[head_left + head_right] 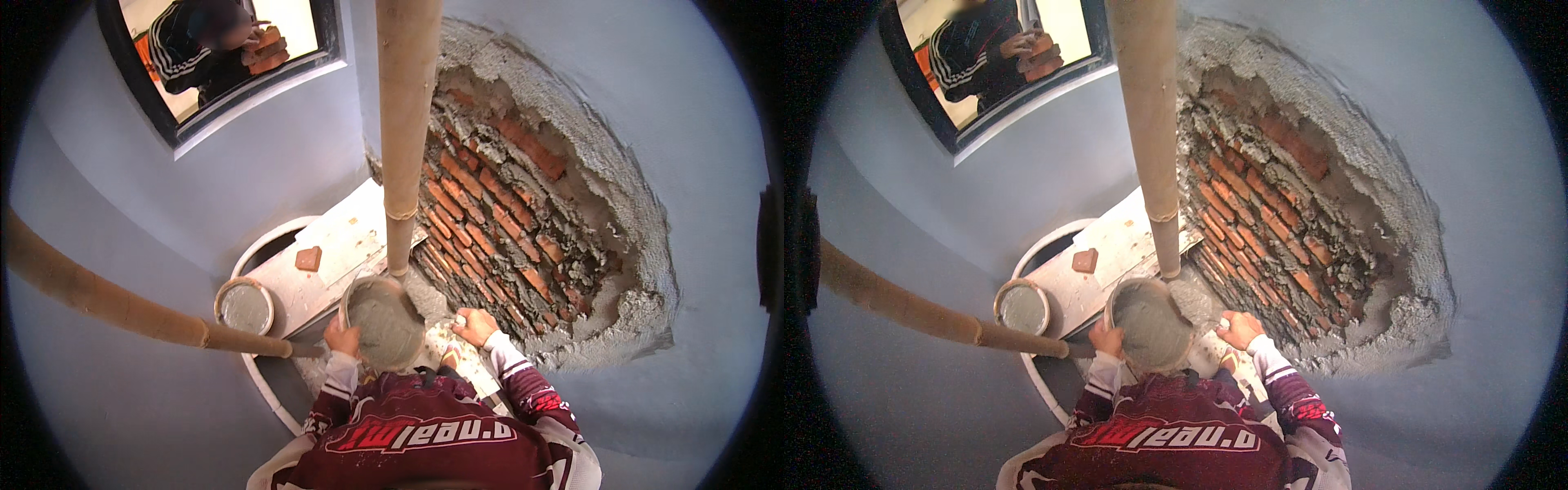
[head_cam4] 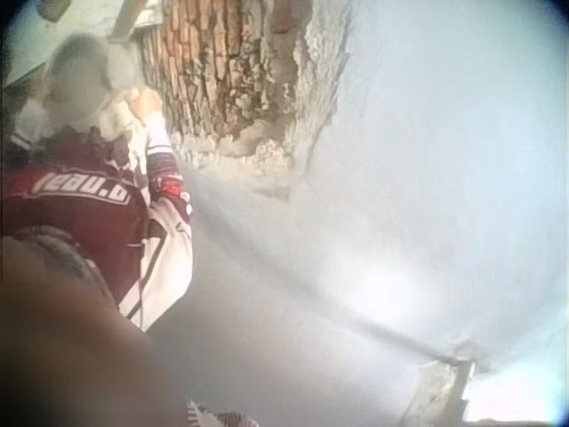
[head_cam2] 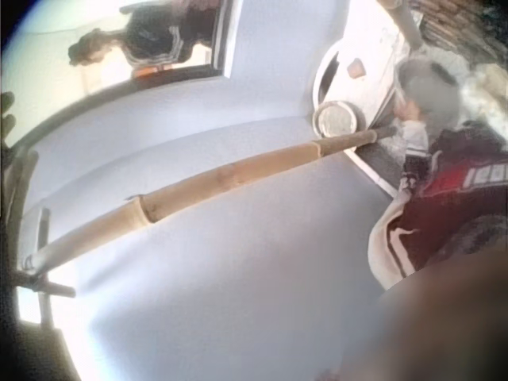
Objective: The person places red bricks into a wall opening and applies mortar with a trowel to secure them. Another person hands bricks through a window while the recorder continues building the brick section.
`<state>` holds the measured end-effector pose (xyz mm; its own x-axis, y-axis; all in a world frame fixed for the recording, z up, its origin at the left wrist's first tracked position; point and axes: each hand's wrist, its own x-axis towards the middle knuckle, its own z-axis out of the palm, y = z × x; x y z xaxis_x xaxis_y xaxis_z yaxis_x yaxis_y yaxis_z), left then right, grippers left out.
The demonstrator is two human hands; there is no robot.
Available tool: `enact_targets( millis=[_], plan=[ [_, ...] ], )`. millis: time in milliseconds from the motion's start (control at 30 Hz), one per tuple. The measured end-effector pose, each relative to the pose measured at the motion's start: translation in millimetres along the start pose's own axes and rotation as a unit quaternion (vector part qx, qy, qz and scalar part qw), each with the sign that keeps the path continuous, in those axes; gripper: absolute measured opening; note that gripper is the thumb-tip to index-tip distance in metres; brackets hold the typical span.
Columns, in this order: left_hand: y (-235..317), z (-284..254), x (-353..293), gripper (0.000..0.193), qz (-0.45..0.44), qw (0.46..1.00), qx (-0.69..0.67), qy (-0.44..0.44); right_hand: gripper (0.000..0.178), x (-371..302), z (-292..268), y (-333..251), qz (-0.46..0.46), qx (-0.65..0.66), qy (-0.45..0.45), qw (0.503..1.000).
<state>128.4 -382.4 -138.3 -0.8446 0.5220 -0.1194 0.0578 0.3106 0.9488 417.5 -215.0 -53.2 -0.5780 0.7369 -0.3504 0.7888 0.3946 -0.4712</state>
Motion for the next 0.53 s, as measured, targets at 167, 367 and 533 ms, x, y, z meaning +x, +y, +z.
enact_targets(
  millis=[167, 367, 533],
  plan=[
    [-25.1, -6.2, -12.6, 0.04, -0.082, 0.977, -0.191, 0.047, 0.032, 23.2, -73.2, 7.5, 0.036, -0.042, 0.154, 0.986],
    [-32.1, -42.7, -30.4, 0.038, -0.098, 0.992, -0.021, 0.075, 0.037, 102.5, -145.5, -32.5, 0.013, -0.117, 0.242, 0.963],
    [-151.4, -83.1, -29.1, 0.037, -0.103, 0.984, 0.037, 0.143, 0.035, 161.8, -163.7, -86.0, -0.121, 0.041, 0.25, 0.96]
  ],
)
